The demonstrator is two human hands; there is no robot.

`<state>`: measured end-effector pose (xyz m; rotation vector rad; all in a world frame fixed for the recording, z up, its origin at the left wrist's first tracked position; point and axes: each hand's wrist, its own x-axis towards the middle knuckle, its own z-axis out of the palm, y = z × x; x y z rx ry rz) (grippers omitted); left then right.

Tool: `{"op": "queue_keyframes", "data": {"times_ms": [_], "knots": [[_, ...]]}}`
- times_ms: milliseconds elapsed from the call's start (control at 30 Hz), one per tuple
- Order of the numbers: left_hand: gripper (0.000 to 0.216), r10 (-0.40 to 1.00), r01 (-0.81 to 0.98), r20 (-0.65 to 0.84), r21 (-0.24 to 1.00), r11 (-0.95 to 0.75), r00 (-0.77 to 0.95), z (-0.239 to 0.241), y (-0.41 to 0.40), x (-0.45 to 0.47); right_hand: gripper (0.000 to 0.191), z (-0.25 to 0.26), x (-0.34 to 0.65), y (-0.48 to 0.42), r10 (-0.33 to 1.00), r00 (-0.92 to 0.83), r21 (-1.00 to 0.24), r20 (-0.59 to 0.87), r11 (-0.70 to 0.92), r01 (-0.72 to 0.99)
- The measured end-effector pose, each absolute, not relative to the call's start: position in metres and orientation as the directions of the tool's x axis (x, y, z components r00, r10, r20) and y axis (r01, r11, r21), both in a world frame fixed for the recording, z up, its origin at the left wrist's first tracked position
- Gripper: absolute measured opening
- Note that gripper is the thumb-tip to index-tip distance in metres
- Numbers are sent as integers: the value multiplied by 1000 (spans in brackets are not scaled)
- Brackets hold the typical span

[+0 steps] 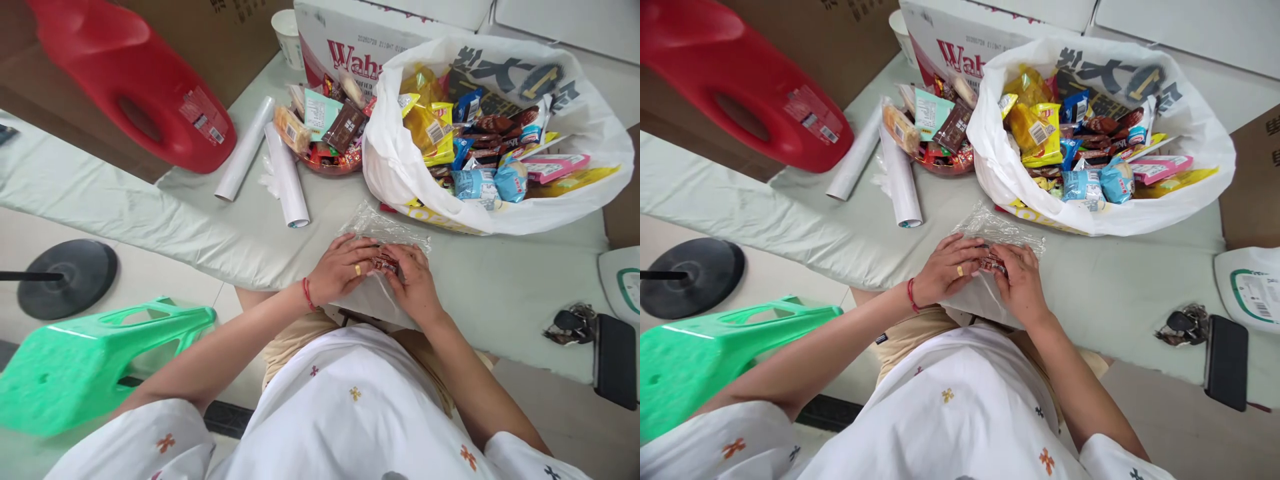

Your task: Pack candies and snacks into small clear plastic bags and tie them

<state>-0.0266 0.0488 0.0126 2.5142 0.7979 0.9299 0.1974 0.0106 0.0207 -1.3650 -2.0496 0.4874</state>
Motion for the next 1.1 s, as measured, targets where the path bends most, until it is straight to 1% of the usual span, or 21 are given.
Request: {"op": "queue_keyframes", "data": {"times_ms": [67,133,200,233,300,367,433,500,533,567,600,667,733,800,867,967,1000,1033,1067,1100], "knots": [[29,672,372,447,588,-718,591,12,56,-15,45,20,198,11,921,-267,-610,283,388,692],[31,739,390,414,655,-647,531,9,59,-5,44,20,199,12,923,-271,-621,274,385,683],[31,800,437,394,684,-584,452,6,61,4,43,21,201,15,928,-280,-665,246,372,648],[31,822,458,392,691,-559,412,4,61,8,42,22,202,15,935,-273,-705,226,350,616],[29,845,480,404,697,-532,350,0,62,14,40,27,205,15,956,-227,-792,185,281,541],[27,848,480,421,700,-529,321,-3,62,18,39,36,206,11,970,-161,-822,180,238,517],[25,842,465,431,703,-538,324,-4,62,19,43,45,207,5,967,-133,-763,217,253,595],[22,839,438,428,718,-541,336,-3,62,18,48,52,206,-3,963,-143,-649,228,260,715],[22,838,421,424,727,-542,345,-3,62,17,44,54,206,-5,966,-143,-602,214,246,760],[24,834,404,422,735,-544,356,-3,62,16,37,56,206,-7,972,-132,-575,193,221,788],[27,829,390,421,739,-549,369,-3,62,15,28,58,207,-7,979,-115,-573,170,193,796],[30,815,377,422,735,-564,397,-3,64,14,21,59,211,-4,989,-78,-649,124,140,747],[32,805,377,416,727,-574,423,-3,65,13,19,57,216,4,997,-47,-767,55,73,638],[33,805,376,403,730,-570,436,-3,66,12,19,50,221,14,999,-16,-843,-28,-15,538],[33,808,364,395,744,-560,437,-3,68,12,22,37,226,22,993,31,-869,-113,-114,482],[32,817,332,394,771,-543,421,-4,70,13,30,16,232,28,970,95,-865,-224,-243,438],[31,819,322,397,778,-540,414,-5,70,14,31,11,234,28,966,109,-857,-235,-258,446],[30,821,314,401,783,-538,406,-6,71,14,31,8,235,26,969,124,-842,-213,-247,480],[29,823,307,407,786,-536,396,-7,71,15,30,8,236,25,978,140,-816,-155,-207,540],[28,827,304,412,789,-534,383,-8,72,15,28,11,235,22,987,147,-772,-64,-142,620]]}}
